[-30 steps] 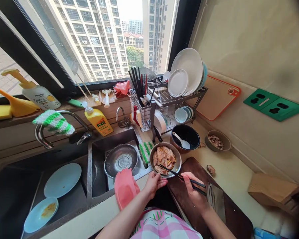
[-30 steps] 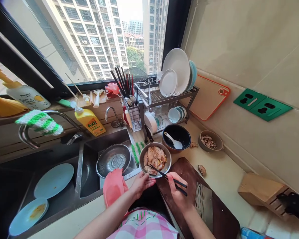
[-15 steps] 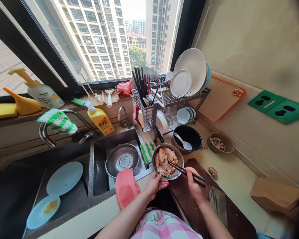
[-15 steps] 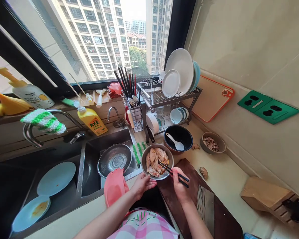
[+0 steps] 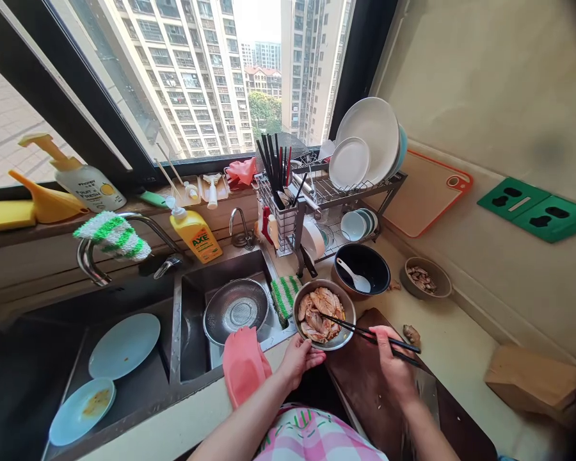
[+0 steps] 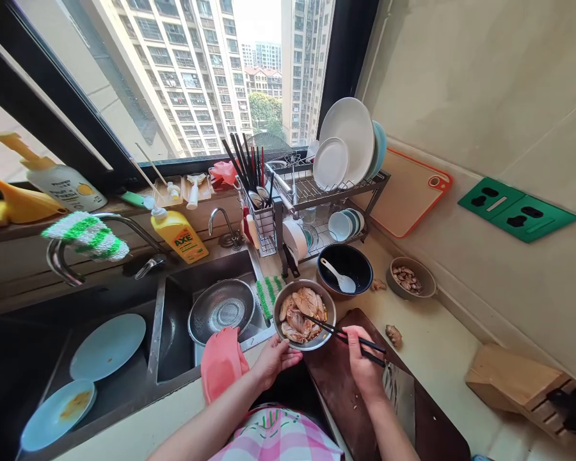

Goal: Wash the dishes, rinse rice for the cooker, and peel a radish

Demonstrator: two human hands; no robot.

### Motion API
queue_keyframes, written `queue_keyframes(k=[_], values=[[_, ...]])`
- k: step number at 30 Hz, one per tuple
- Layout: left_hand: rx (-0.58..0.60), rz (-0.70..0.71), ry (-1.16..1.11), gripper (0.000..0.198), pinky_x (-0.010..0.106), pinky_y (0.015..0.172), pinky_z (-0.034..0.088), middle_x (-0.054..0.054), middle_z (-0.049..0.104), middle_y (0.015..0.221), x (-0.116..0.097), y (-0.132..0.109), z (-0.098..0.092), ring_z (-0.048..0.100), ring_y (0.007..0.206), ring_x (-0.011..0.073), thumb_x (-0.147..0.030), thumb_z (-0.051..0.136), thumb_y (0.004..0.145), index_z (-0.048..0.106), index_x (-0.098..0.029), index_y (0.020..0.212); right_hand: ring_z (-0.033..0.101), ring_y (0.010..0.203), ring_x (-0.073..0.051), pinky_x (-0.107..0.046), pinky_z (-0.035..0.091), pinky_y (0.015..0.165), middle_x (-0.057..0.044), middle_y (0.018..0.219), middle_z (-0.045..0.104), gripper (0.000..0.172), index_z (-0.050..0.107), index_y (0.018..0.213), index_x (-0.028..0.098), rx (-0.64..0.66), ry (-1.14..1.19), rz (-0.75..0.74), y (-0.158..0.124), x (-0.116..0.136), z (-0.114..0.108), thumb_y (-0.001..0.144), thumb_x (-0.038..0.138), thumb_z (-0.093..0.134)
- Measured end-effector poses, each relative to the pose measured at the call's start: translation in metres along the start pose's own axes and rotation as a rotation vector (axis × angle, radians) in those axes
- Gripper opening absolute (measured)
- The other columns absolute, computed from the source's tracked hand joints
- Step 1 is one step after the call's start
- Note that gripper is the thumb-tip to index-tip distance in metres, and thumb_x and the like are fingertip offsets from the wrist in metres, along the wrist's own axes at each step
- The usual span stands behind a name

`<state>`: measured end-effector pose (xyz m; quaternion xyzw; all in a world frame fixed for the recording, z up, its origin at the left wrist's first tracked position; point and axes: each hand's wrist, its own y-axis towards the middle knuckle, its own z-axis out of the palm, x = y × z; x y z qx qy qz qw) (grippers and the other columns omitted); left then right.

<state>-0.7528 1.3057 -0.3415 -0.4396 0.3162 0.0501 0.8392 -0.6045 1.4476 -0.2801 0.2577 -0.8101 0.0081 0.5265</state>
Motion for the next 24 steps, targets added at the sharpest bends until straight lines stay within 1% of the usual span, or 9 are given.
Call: queue_keyframes(k=[3, 8, 11, 14, 16, 18, 20, 22, 24], values=[[0.006, -0.008, 0.006, 0.009, 0.025, 0.063, 0.056, 0.008, 0.069, 0.066, 0.0, 0.0, 0.0, 0.069, 0.06, 0.0146, -0.019, 0.042, 0.094, 0.042, -0.015, 0.102, 0.068, 0.072, -0.02, -0.03, 0.058, 0.07, -0.006, 0.078, 0.071, 0.039, 0.067, 0.08, 0.02, -0.056, -0.025, -0.022, 0.011, -0.002, -0.006, 0.087, 0.054, 0.049], [0.011, -0.023, 0.021, 0.009, 0.025, 0.063, 0.056, 0.008, 0.068, 0.066, -0.003, 0.0, 0.001, 0.068, 0.058, 0.0141, -0.017, 0.04, 0.094, 0.042, -0.014, 0.103, 0.069, 0.064, -0.02, -0.029, 0.059, 0.061, -0.007, 0.077, 0.072, 0.043, 0.065, 0.086, 0.02, 0.036, 0.131, 0.162, 0.009, 0.014, 0.013, 0.088, 0.058, 0.044], [0.014, -0.022, 0.029, 0.01, 0.025, 0.063, 0.056, 0.008, 0.069, 0.066, -0.004, 0.0, 0.001, 0.069, 0.058, 0.0141, -0.017, 0.04, 0.094, 0.042, -0.014, 0.104, 0.069, 0.072, -0.02, -0.03, 0.059, 0.067, -0.007, 0.082, 0.072, 0.038, 0.066, 0.088, 0.021, 0.09, 0.141, 0.114, -0.002, 0.02, 0.029, 0.088, 0.054, 0.048], [0.011, -0.014, 0.028, 0.011, 0.024, 0.063, 0.055, 0.007, 0.069, 0.066, -0.004, 0.0, 0.002, 0.068, 0.059, 0.0137, -0.018, 0.041, 0.093, 0.042, -0.015, 0.104, 0.069, 0.076, -0.02, -0.032, 0.06, 0.071, -0.006, 0.084, 0.071, 0.037, 0.066, 0.087, 0.02, 0.132, 0.257, 0.071, -0.009, 0.013, 0.047, 0.089, 0.052, 0.048], [0.003, -0.006, 0.022, 0.011, 0.024, 0.064, 0.055, 0.006, 0.068, 0.065, -0.003, -0.001, 0.003, 0.068, 0.058, 0.0134, -0.018, 0.041, 0.093, 0.043, -0.015, 0.104, 0.068, 0.077, -0.019, -0.034, 0.06, 0.073, -0.005, 0.084, 0.07, 0.036, 0.066, 0.087, 0.02, 0.149, 0.278, 0.073, -0.01, 0.005, 0.052, 0.089, 0.051, 0.049], [-0.005, 0.001, 0.015, 0.011, 0.024, 0.064, 0.055, 0.006, 0.068, 0.064, -0.001, -0.001, 0.004, 0.068, 0.058, 0.0132, -0.018, 0.042, 0.093, 0.043, -0.016, 0.103, 0.068, 0.076, -0.02, -0.035, 0.06, 0.074, -0.004, 0.081, 0.07, 0.034, 0.067, 0.085, 0.02, 0.18, 0.244, 0.079, -0.007, 0.003, 0.046, 0.088, 0.05, 0.051], [-0.008, 0.005, 0.011, 0.011, 0.024, 0.065, 0.055, 0.005, 0.068, 0.064, 0.0, -0.002, 0.005, 0.068, 0.059, 0.0135, -0.02, 0.045, 0.092, 0.044, -0.016, 0.102, 0.068, 0.074, -0.02, -0.034, 0.061, 0.071, -0.003, 0.08, 0.07, 0.034, 0.067, 0.083, 0.021, 0.196, 0.2, 0.087, 0.001, 0.006, 0.028, 0.087, 0.051, 0.051], [-0.004, 0.003, 0.012, 0.013, 0.025, 0.065, 0.055, 0.005, 0.068, 0.064, 0.0, -0.002, 0.004, 0.068, 0.059, 0.014, -0.021, 0.047, 0.091, 0.044, -0.016, 0.103, 0.068, 0.07, -0.019, -0.031, 0.061, 0.067, -0.004, 0.079, 0.07, 0.035, 0.067, 0.083, 0.021, 0.155, 0.171, 0.097, 0.014, 0.011, 0.006, 0.086, 0.052, 0.052], [0.005, -0.006, 0.02, 0.015, 0.025, 0.064, 0.055, 0.006, 0.068, 0.064, -0.001, -0.001, 0.003, 0.068, 0.059, 0.0145, -0.022, 0.048, 0.091, 0.043, -0.016, 0.104, 0.069, 0.069, -0.019, -0.03, 0.061, 0.066, -0.005, 0.079, 0.07, 0.037, 0.067, 0.084, 0.02, 0.062, 0.153, 0.111, 0.03, 0.009, -0.011, 0.084, 0.055, 0.054]])
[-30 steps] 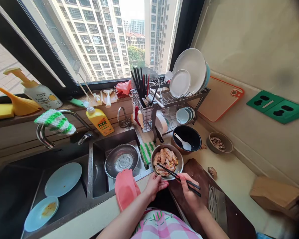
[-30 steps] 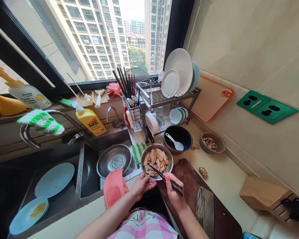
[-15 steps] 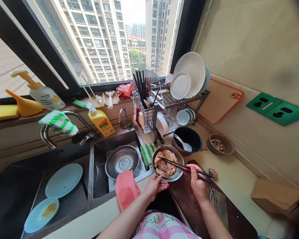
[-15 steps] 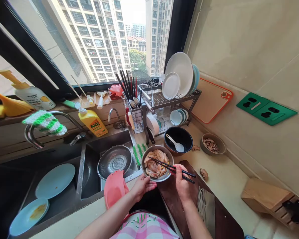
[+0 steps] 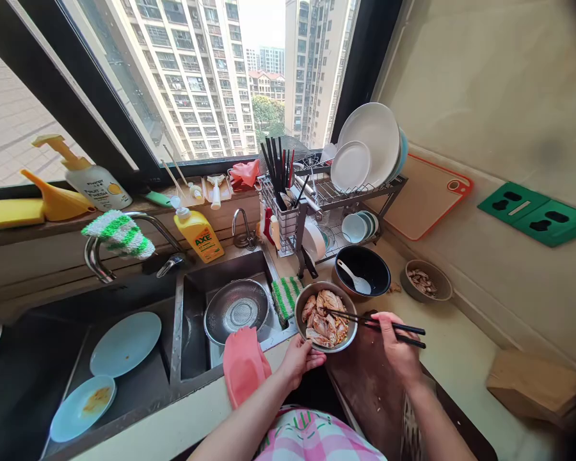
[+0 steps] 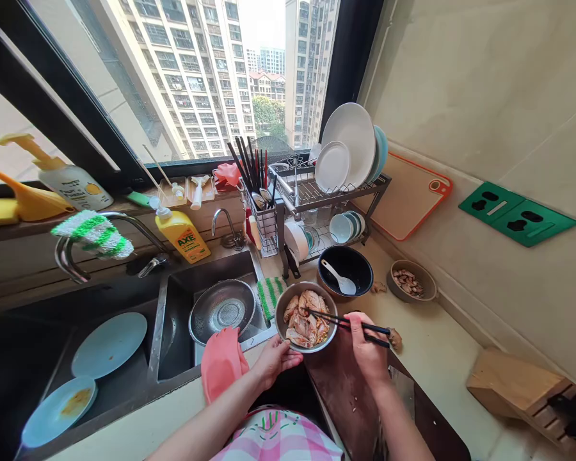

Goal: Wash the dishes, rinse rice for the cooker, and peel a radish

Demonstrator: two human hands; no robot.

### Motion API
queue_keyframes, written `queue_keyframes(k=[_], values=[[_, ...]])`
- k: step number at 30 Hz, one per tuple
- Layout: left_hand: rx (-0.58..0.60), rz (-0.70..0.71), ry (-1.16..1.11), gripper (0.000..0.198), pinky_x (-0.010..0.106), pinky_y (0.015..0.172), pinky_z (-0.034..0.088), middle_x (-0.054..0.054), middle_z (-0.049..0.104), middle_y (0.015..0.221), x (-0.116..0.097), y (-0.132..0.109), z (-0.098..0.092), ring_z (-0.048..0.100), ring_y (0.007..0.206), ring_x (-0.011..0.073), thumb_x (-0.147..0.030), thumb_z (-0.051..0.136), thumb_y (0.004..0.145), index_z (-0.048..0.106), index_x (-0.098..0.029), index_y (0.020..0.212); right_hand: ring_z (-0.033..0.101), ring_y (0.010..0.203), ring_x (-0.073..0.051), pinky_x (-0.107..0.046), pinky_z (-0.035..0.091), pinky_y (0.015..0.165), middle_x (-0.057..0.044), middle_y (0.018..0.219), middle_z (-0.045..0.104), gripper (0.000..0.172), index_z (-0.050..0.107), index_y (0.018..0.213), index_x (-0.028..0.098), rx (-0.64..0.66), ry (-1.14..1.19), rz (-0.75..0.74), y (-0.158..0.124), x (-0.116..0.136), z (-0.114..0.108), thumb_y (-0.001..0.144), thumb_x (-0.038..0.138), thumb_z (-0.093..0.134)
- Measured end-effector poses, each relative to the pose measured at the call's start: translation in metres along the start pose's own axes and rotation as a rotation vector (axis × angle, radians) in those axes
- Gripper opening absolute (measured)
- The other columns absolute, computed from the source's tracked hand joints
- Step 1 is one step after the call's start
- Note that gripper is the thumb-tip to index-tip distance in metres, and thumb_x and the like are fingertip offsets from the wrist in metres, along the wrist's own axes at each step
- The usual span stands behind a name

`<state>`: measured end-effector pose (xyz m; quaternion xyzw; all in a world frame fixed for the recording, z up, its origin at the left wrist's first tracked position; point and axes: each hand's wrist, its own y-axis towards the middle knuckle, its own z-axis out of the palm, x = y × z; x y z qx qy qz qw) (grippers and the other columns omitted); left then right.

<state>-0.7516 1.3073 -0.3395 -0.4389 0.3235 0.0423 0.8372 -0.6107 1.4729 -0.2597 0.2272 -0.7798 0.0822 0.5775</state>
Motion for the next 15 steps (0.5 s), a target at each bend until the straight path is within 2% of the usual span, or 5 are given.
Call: queue_keyframes(k=[3, 7, 10, 12, 15], values=[[0.013, -0.014, 0.017, 0.016, 0.025, 0.063, 0.055, 0.006, 0.068, 0.064, -0.001, 0.002, -0.003, 0.068, 0.058, 0.0148, -0.022, 0.046, 0.092, 0.043, -0.016, 0.106, 0.069, 0.066, -0.02, -0.03, 0.06, 0.062, -0.007, 0.075, 0.07, 0.044, 0.065, 0.082, 0.019, -0.114, 0.001, 0.067, 0.02, -0.014, -0.008, 0.078, 0.063, 0.056], [0.02, -0.022, 0.029, 0.02, 0.025, 0.062, 0.054, 0.007, 0.068, 0.065, -0.002, 0.003, -0.005, 0.068, 0.058, 0.0149, -0.026, 0.051, 0.09, 0.043, -0.015, 0.105, 0.069, 0.065, -0.022, -0.031, 0.06, 0.058, -0.008, 0.074, 0.07, 0.048, 0.063, 0.08, 0.021, -0.034, 0.07, 0.148, 0.017, -0.036, 0.01, 0.078, 0.067, 0.051], [0.024, -0.021, 0.026, 0.023, 0.026, 0.063, 0.055, 0.008, 0.068, 0.067, -0.001, 0.003, -0.005, 0.068, 0.058, 0.0153, -0.029, 0.055, 0.089, 0.044, -0.015, 0.103, 0.07, 0.079, -0.022, -0.033, 0.06, 0.072, -0.007, 0.087, 0.071, 0.038, 0.065, 0.088, 0.021, 0.059, 0.02, 0.025, -0.006, -0.033, 0.022, 0.087, 0.056, 0.048], [0.027, -0.013, 0.02, 0.024, 0.027, 0.064, 0.055, 0.009, 0.069, 0.068, 0.0, 0.004, -0.006, 0.068, 0.059, 0.0159, -0.03, 0.056, 0.088, 0.044, -0.015, 0.102, 0.069, 0.085, -0.022, -0.035, 0.058, 0.08, -0.007, 0.092, 0.071, 0.032, 0.067, 0.091, 0.022, 0.13, -0.056, -0.088, -0.019, -0.026, 0.021, 0.089, 0.049, 0.05], [0.025, 0.002, 0.01, 0.028, 0.027, 0.066, 0.055, 0.008, 0.068, 0.069, 0.001, 0.005, -0.007, 0.069, 0.061, 0.0164, -0.033, 0.059, 0.086, 0.045, -0.015, 0.102, 0.069, 0.082, -0.022, -0.035, 0.059, 0.078, -0.006, 0.087, 0.072, 0.033, 0.068, 0.088, 0.021, 0.188, -0.108, -0.128, -0.024, -0.022, 0.013, 0.088, 0.049, 0.051]])
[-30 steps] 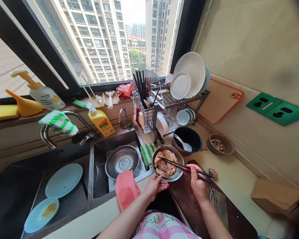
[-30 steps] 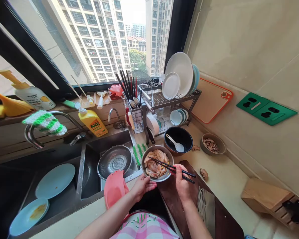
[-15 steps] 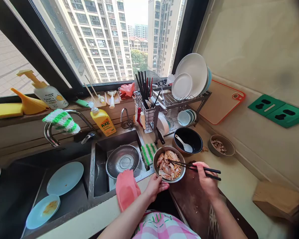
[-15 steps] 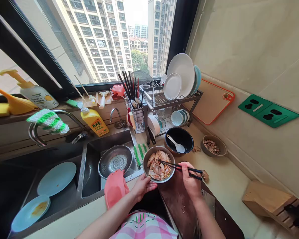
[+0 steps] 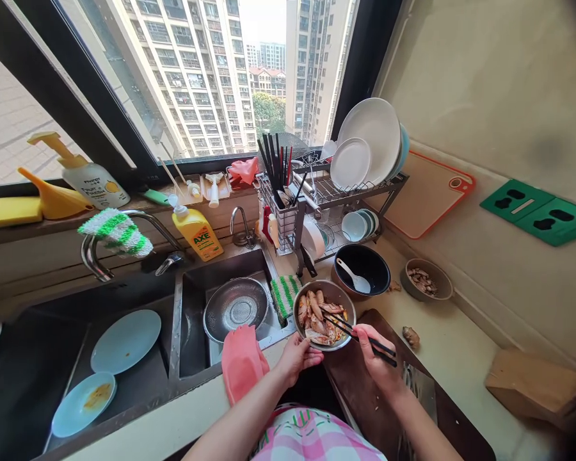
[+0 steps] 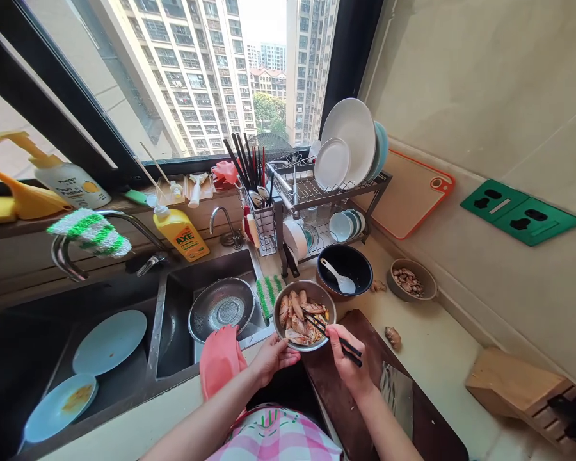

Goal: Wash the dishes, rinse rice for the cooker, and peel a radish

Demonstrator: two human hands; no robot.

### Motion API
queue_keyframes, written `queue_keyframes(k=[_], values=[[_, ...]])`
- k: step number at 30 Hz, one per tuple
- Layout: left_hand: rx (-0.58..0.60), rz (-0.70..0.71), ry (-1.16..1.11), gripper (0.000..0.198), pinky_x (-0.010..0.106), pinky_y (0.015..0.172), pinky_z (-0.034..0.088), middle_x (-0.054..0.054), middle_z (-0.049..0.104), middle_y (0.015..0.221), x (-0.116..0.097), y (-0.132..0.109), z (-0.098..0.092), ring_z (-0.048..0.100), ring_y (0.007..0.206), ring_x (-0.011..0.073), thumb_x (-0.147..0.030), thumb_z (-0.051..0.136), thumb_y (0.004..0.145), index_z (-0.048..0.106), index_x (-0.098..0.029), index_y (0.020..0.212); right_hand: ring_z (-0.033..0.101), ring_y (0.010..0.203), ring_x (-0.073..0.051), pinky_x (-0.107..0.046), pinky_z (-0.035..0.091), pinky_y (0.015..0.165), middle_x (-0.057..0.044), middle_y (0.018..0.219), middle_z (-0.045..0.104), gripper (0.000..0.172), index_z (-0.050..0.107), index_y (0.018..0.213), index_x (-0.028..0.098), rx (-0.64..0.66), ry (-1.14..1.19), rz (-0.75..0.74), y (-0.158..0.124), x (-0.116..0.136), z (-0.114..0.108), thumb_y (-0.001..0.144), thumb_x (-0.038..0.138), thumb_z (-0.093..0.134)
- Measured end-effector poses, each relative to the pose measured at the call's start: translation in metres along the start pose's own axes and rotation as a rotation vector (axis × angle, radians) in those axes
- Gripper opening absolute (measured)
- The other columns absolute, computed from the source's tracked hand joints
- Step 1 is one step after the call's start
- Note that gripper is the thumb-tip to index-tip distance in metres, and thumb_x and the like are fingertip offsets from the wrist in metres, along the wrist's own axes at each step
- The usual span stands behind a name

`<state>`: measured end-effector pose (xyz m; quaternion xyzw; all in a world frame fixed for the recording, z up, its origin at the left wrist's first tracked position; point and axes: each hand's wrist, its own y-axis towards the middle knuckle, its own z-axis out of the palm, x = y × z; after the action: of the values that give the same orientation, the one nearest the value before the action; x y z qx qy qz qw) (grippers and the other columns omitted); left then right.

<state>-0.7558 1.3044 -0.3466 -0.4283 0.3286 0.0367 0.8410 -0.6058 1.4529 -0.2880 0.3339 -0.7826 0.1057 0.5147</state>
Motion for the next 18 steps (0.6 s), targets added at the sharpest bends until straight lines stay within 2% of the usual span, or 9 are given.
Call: queue_keyframes(k=[3, 6, 8, 12, 16, 18], values=[[0.001, 0.006, -0.007, 0.024, 0.028, 0.068, 0.055, 0.007, 0.068, 0.069, 0.001, 0.0, 0.0, 0.069, 0.062, 0.0167, -0.032, 0.056, 0.088, 0.045, -0.016, 0.102, 0.069, 0.07, -0.021, -0.033, 0.06, 0.066, -0.005, 0.078, 0.071, 0.036, 0.067, 0.084, 0.02, -0.111, 0.044, 0.101, 0.005, -0.001, -0.012, 0.088, 0.052, 0.049], [0.001, 0.005, -0.009, 0.017, 0.028, 0.067, 0.055, 0.007, 0.068, 0.067, 0.001, 0.0, 0.001, 0.069, 0.062, 0.0166, -0.026, 0.051, 0.09, 0.044, -0.016, 0.102, 0.069, 0.071, -0.02, -0.033, 0.061, 0.068, -0.005, 0.08, 0.071, 0.032, 0.066, 0.085, 0.023, -0.201, 0.095, 0.118, 0.014, 0.003, -0.014, 0.086, 0.051, 0.052], [-0.008, 0.006, -0.008, 0.015, 0.027, 0.065, 0.054, 0.007, 0.068, 0.066, 0.0, -0.001, 0.002, 0.069, 0.06, 0.016, -0.024, 0.049, 0.091, 0.043, -0.016, 0.101, 0.069, 0.073, -0.021, -0.034, 0.061, 0.069, -0.005, 0.083, 0.071, 0.032, 0.066, 0.085, 0.023, -0.177, 0.144, 0.12, 0.019, 0.005, -0.006, 0.085, 0.053, 0.053], [-0.021, 0.01, -0.006, 0.014, 0.025, 0.064, 0.054, 0.007, 0.068, 0.066, 0.0, -0.001, 0.001, 0.069, 0.061, 0.0153, -0.025, 0.05, 0.091, 0.042, -0.017, 0.099, 0.069, 0.065, -0.023, -0.035, 0.061, 0.061, -0.007, 0.075, 0.071, 0.043, 0.064, 0.079, 0.02, -0.137, 0.217, 0.21, 0.024, -0.003, 0.005, 0.081, 0.062, 0.052], [-0.025, 0.012, -0.01, 0.022, 0.025, 0.063, 0.054, 0.007, 0.068, 0.067, 0.0, 0.0, -0.002, 0.069, 0.061, 0.0164, -0.031, 0.056, 0.088, 0.042, -0.018, 0.097, 0.07, 0.065, -0.022, -0.034, 0.062, 0.062, -0.007, 0.075, 0.071, 0.04, 0.065, 0.084, 0.02, -0.187, 0.233, 0.244, 0.016, -0.006, -0.01, 0.081, 0.059, 0.055], [-0.024, 0.016, -0.007, 0.023, 0.025, 0.062, 0.054, 0.006, 0.068, 0.066, 0.001, 0.0, -0.003, 0.069, 0.059, 0.0161, -0.033, 0.057, 0.087, 0.042, -0.018, 0.098, 0.07, 0.066, -0.023, -0.034, 0.062, 0.06, -0.007, 0.076, 0.072, 0.037, 0.066, 0.084, 0.021, -0.11, 0.258, 0.245, 0.012, -0.003, -0.014, 0.08, 0.057, 0.058]])
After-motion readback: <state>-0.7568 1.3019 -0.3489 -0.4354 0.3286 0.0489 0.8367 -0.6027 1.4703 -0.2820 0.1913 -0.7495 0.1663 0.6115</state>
